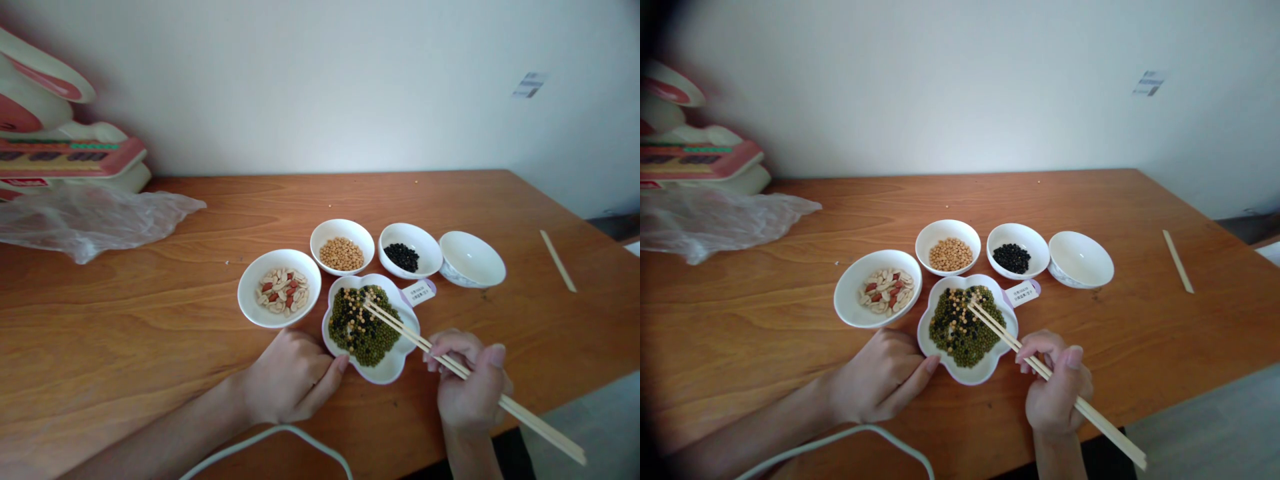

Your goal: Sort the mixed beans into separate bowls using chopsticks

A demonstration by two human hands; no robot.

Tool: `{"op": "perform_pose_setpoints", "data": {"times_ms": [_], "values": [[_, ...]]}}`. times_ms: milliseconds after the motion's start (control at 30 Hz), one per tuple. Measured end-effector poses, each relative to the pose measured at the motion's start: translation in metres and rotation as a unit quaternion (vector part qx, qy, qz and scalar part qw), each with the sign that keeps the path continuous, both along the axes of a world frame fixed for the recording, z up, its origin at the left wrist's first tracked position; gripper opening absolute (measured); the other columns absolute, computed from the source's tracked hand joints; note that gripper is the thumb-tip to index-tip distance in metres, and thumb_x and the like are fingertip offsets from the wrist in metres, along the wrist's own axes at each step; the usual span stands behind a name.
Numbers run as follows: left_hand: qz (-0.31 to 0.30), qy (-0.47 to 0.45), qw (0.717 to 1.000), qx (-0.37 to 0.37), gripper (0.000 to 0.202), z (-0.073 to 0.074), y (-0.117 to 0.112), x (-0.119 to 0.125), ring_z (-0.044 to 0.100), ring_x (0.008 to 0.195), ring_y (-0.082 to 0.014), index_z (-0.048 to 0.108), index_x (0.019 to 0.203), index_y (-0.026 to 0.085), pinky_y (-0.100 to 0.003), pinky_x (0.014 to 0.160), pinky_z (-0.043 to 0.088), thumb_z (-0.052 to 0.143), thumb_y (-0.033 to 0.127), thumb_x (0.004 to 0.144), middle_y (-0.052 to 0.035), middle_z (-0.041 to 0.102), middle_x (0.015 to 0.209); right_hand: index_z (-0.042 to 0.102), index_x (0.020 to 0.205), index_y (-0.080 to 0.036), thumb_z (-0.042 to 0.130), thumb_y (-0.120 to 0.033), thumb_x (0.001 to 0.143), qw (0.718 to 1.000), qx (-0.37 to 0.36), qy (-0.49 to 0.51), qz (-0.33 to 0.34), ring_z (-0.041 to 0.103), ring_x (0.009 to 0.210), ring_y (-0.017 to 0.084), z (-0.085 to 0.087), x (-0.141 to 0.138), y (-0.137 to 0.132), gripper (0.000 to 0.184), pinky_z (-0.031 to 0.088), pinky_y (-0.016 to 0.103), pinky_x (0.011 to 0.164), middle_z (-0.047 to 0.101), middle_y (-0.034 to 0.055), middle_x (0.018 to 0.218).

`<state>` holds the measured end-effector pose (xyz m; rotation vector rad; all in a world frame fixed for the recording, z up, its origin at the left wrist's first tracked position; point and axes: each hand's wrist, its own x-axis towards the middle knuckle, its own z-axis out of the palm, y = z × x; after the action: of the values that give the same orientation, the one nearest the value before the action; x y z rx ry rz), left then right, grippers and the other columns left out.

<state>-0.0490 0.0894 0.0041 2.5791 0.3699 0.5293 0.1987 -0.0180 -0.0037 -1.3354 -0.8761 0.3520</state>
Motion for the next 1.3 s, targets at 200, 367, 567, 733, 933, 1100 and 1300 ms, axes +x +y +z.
{"op": "perform_pose_setpoints", "data": {"times_ms": [200, 367, 567, 733, 933, 1100, 1300], "values": [[0.000, -0.004, 1.000, 0.007, 0.053, 0.001, 0.000, 0.000, 0.052, 0.042, -0.0111, 0.056, 0.064, 0.018, -0.035, 0.050, 0.027, 0.036, 0.021, 0.113, -0.0024, 0.063, 0.054, 0.071, 0.056, -0.021, 0.040, -0.071, 0.103, 0.997, 0.062, -0.028, -0.021, 0.057, 0.047, 0.019, 0.010, 0.004, 0.006, 0.075, 0.040, 0.032, 0.046, 0.060, 0.0043, 0.048], [0.002, 0.007, 1.000, -0.002, 0.054, 0.001, 0.000, -0.001, 0.051, 0.042, -0.0112, 0.055, 0.063, 0.019, -0.034, 0.051, 0.030, 0.037, 0.022, 0.113, -0.0020, 0.063, 0.054, 0.072, 0.058, -0.023, 0.038, -0.068, 0.105, 0.979, 0.175, -0.092, -0.054, 0.061, 0.049, 0.022, 0.036, 0.008, 0.022, 0.073, 0.045, 0.037, 0.055, 0.061, 0.0040, 0.050], [0.007, 0.024, 1.000, -0.009, 0.052, -0.003, -0.001, -0.002, 0.051, 0.044, -0.0110, 0.053, 0.065, 0.019, -0.035, 0.053, 0.029, 0.036, 0.024, 0.114, -0.0017, 0.064, 0.057, 0.067, 0.059, -0.024, 0.033, -0.062, 0.108, 0.975, 0.177, -0.100, -0.088, 0.063, 0.055, 0.021, 0.062, -0.016, 0.063, 0.071, 0.049, 0.037, 0.060, 0.061, 0.0034, 0.055], [0.002, 0.021, 1.000, -0.021, 0.050, -0.003, 0.000, -0.002, 0.049, 0.044, -0.0102, 0.053, 0.066, 0.018, -0.035, 0.052, 0.026, 0.036, 0.024, 0.113, -0.0012, 0.063, 0.057, 0.072, 0.062, -0.023, 0.040, -0.069, 0.104, 0.990, 0.114, -0.083, 0.006, 0.063, 0.058, 0.022, 0.055, -0.024, 0.082, 0.070, 0.048, 0.037, 0.059, 0.062, 0.0043, 0.055], [0.004, 0.026, 0.999, -0.023, 0.051, 0.000, 0.000, -0.001, 0.047, 0.044, -0.0109, 0.053, 0.066, 0.019, -0.036, 0.051, 0.026, 0.036, 0.024, 0.113, -0.0012, 0.063, 0.057, 0.075, 0.061, -0.025, 0.045, -0.061, 0.104, 0.988, 0.146, -0.046, 0.021, 0.059, 0.057, 0.022, 0.033, -0.015, 0.055, 0.064, 0.044, 0.037, 0.057, 0.062, 0.0046, 0.055], [0.005, 0.030, 0.999, -0.021, 0.050, -0.004, 0.000, -0.002, 0.048, 0.045, -0.0110, 0.054, 0.067, 0.019, -0.036, 0.051, 0.025, 0.037, 0.025, 0.114, -0.0011, 0.063, 0.058, 0.071, 0.060, -0.021, 0.034, -0.067, 0.105, 0.990, 0.099, -0.055, 0.079, 0.055, 0.051, 0.020, 0.025, -0.014, 0.037, 0.074, 0.039, 0.034, 0.051, 0.060, 0.0053, 0.051], [0.004, 0.031, 0.999, -0.012, 0.051, -0.004, 0.000, -0.002, 0.049, 0.045, -0.0105, 0.054, 0.067, 0.018, -0.035, 0.052, 0.024, 0.036, 0.025, 0.114, -0.0014, 0.063, 0.057, 0.067, 0.060, -0.021, 0.031, -0.071, 0.105, 0.991, 0.049, -0.069, 0.107, 0.057, 0.055, 0.020, 0.024, -0.022, 0.036, 0.077, 0.041, 0.034, 0.054, 0.059, 0.0053, 0.054]]}}
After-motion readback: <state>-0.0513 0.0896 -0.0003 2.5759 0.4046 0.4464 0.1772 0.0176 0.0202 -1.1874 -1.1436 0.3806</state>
